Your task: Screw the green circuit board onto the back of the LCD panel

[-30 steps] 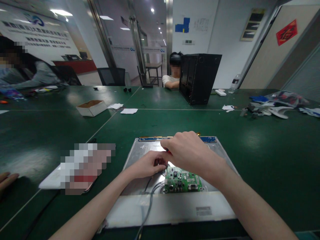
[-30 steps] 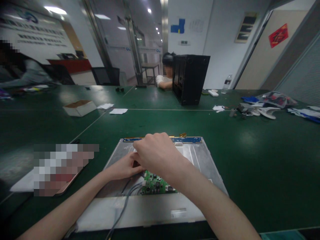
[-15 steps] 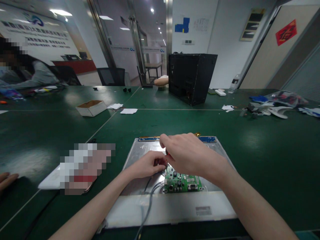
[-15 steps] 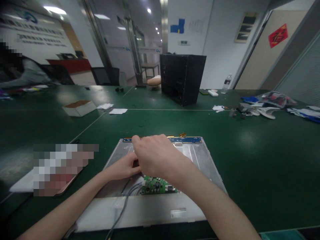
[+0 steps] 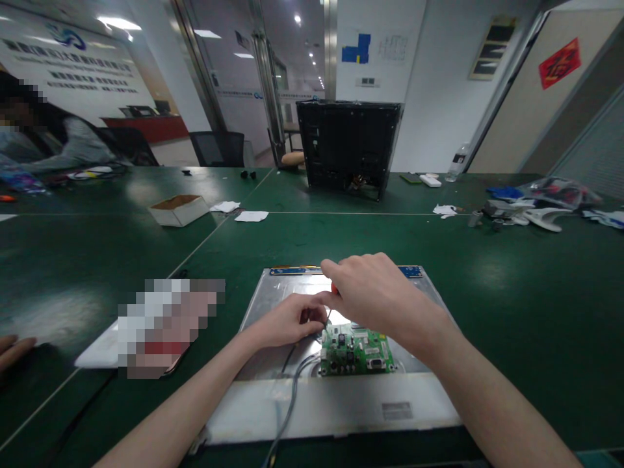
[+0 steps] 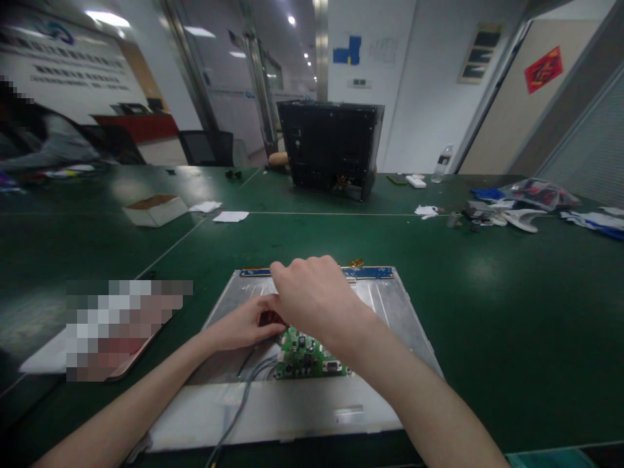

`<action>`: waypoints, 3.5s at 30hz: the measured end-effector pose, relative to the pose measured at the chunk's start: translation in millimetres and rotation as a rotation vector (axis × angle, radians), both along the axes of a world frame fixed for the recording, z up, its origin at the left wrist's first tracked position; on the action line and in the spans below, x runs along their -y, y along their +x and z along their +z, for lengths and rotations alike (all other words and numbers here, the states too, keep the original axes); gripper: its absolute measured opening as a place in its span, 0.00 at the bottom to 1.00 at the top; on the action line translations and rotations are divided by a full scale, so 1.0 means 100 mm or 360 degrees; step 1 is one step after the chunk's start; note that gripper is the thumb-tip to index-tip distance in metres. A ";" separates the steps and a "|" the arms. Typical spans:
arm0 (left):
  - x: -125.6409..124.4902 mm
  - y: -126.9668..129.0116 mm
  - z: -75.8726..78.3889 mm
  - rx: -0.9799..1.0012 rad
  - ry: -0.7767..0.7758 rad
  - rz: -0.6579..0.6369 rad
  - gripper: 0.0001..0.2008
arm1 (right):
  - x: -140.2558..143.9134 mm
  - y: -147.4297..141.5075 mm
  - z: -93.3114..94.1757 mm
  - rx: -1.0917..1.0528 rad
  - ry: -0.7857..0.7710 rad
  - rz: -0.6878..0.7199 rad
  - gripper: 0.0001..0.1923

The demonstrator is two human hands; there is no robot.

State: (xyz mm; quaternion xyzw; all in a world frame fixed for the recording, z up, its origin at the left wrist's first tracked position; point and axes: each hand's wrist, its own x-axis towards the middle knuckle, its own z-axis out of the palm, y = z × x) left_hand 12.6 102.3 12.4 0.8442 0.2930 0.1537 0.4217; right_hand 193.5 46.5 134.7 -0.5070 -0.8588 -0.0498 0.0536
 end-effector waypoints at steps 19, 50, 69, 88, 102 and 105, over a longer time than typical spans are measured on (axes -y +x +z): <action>0.01 0.00 -0.02 -0.0056 0.0037 0.0069 0.04 | 0.05 0.02 0.03 -0.0187 -0.0068 0.0349 0.10; 0.02 0.02 0.04 -0.0032 0.0100 0.0005 0.04 | 0.03 -0.03 0.02 -0.0097 -0.0020 0.0145 0.11; 0.02 0.02 0.04 -0.0034 0.0124 0.0065 0.05 | 0.03 -0.01 0.00 -0.0130 0.0023 0.0168 0.09; -0.01 0.00 -0.03 -0.0010 0.0064 0.0026 0.03 | 0.04 0.04 0.03 -0.0155 -0.0018 0.0265 0.09; 0.02 0.00 -0.03 -0.0047 0.0169 0.0090 0.05 | 0.04 0.00 0.02 -0.0120 0.0020 0.0223 0.07; 0.01 0.00 -0.07 -0.0085 0.0140 0.0067 0.03 | 0.05 0.02 0.03 -0.0163 -0.0013 0.0301 0.11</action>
